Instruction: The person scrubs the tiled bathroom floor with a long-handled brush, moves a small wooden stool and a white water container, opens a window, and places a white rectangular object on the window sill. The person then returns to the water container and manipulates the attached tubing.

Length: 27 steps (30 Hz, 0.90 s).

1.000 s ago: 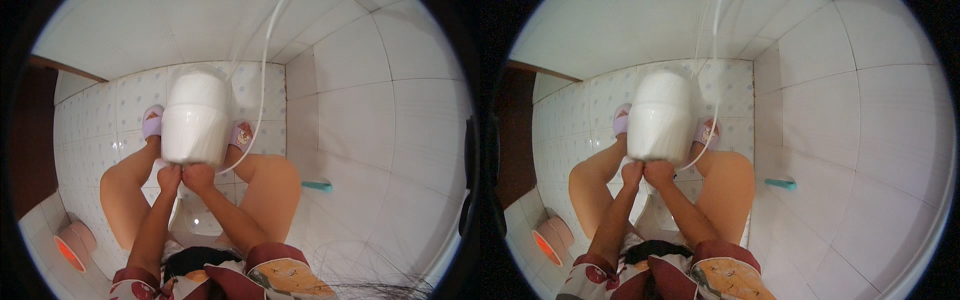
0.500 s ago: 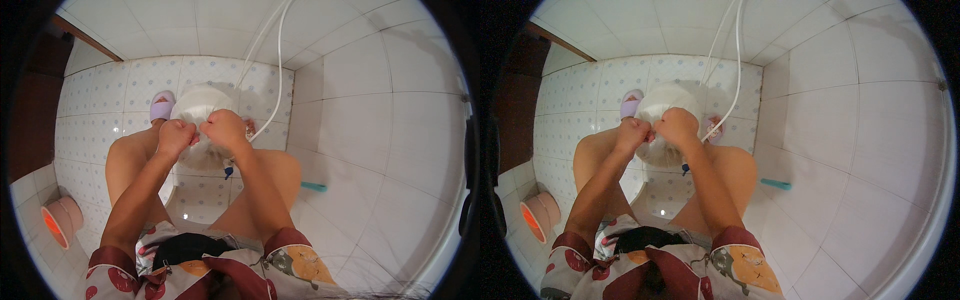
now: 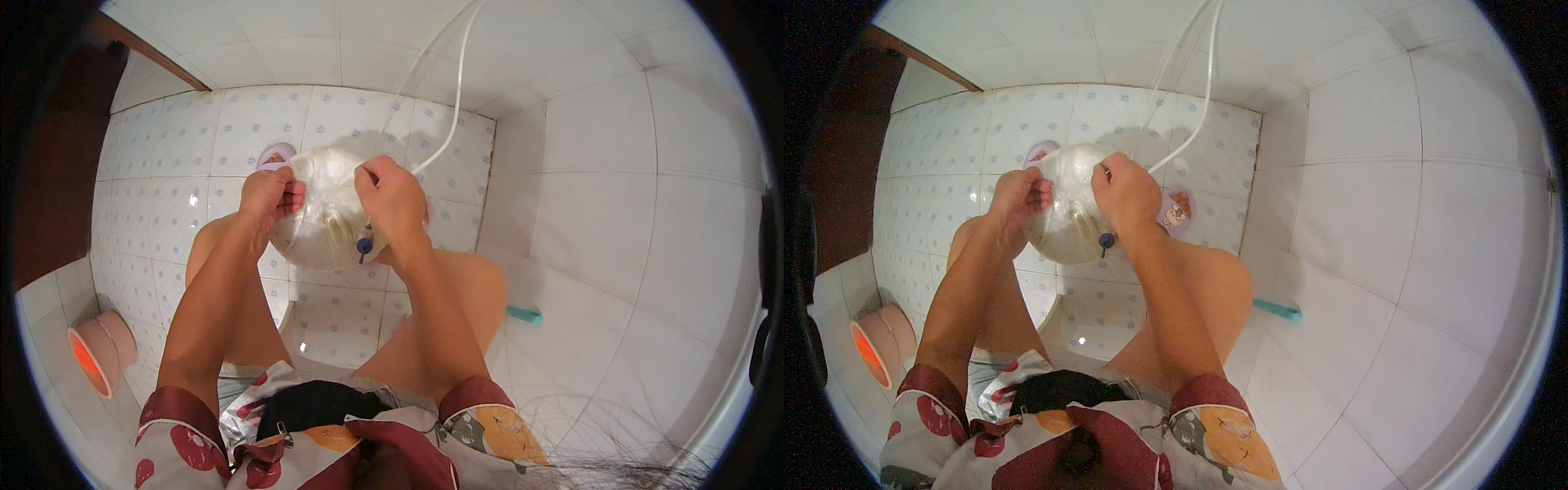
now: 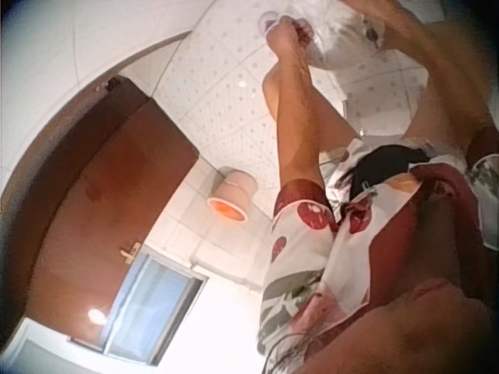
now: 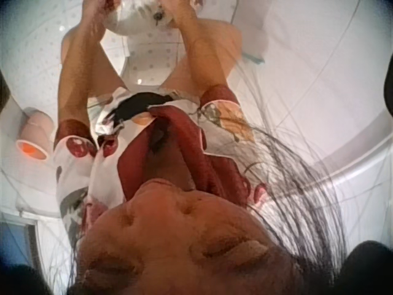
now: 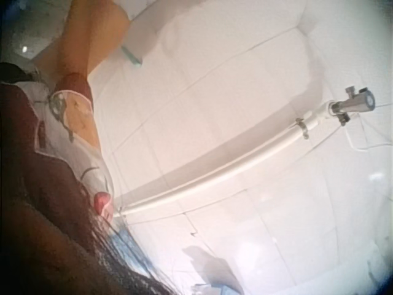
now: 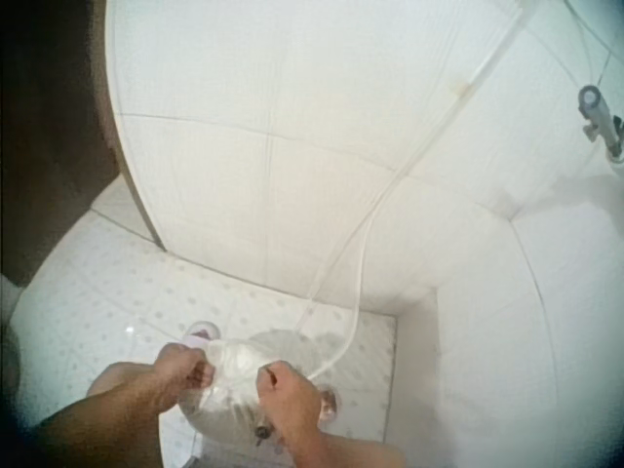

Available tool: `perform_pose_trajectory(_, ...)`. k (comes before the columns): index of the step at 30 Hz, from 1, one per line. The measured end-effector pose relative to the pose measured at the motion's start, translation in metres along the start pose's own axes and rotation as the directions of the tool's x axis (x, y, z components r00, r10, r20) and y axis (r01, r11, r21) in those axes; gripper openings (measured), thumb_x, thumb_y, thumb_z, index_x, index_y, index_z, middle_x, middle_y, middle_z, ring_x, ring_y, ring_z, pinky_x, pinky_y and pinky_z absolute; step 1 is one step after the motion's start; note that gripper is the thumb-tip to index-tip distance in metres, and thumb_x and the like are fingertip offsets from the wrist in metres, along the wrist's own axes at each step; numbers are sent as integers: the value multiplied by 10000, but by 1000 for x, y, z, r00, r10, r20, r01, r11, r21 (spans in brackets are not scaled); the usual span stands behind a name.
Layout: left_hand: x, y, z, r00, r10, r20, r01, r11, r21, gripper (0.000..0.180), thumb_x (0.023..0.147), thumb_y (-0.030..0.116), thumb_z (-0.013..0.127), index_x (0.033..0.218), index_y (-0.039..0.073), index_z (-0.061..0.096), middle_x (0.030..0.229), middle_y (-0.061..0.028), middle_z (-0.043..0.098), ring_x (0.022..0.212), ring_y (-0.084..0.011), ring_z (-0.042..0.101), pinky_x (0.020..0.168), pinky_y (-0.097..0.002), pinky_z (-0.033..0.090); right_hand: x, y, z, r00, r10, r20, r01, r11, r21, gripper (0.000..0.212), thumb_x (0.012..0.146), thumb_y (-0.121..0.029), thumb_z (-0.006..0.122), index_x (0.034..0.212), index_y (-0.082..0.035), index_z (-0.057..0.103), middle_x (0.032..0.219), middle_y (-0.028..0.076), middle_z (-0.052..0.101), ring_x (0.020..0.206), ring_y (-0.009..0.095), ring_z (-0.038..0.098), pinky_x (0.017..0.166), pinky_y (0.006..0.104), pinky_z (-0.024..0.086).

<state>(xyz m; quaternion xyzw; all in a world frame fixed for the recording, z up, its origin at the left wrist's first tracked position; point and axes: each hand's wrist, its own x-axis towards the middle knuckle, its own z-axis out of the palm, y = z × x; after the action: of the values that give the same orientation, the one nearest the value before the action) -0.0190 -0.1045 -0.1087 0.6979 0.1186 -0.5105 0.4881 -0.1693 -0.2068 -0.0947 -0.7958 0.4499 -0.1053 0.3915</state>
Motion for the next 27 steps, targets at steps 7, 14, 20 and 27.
perform_pose_trajectory(7,-2,-4,-4,994,-54,100,50,998,39,97,744,94,507,683,26,538,609,-59,563,450,-109,468,409,-245,396,23,-48,13,901,210,379,1,873,-487,380,703,-389,588,840,-39,642,838,127,641,786,298,618,661,385,478)
perform_pose_trajectory(14,-3,-11,1,986,15,169,-22,999,38,104,733,88,519,661,12,521,585,-71,557,410,-107,435,353,-251,336,37,-37,14,841,324,434,-40,836,-547,340,700,-319,536,847,-33,649,827,153,639,796,279,619,679,364,477)
perform_pose_trajectory(20,2,-14,-6,975,29,221,-22,999,-32,106,736,93,528,681,2,524,619,-79,567,427,-110,451,351,-252,326,35,-11,17,863,259,435,-76,916,-394,343,771,-318,528,696,14,569,542,86,568,443,169,551,463,302,443)
perform_pose_trajectory(27,-23,-14,-15,993,104,48,-91,972,-217,130,778,125,528,712,25,579,674,-53,568,520,-121,493,443,-223,373,47,-18,16,799,292,526,-101,927,-362,329,778,-295,537,687,20,553,532,93,557,449,171,553,438,289,452)
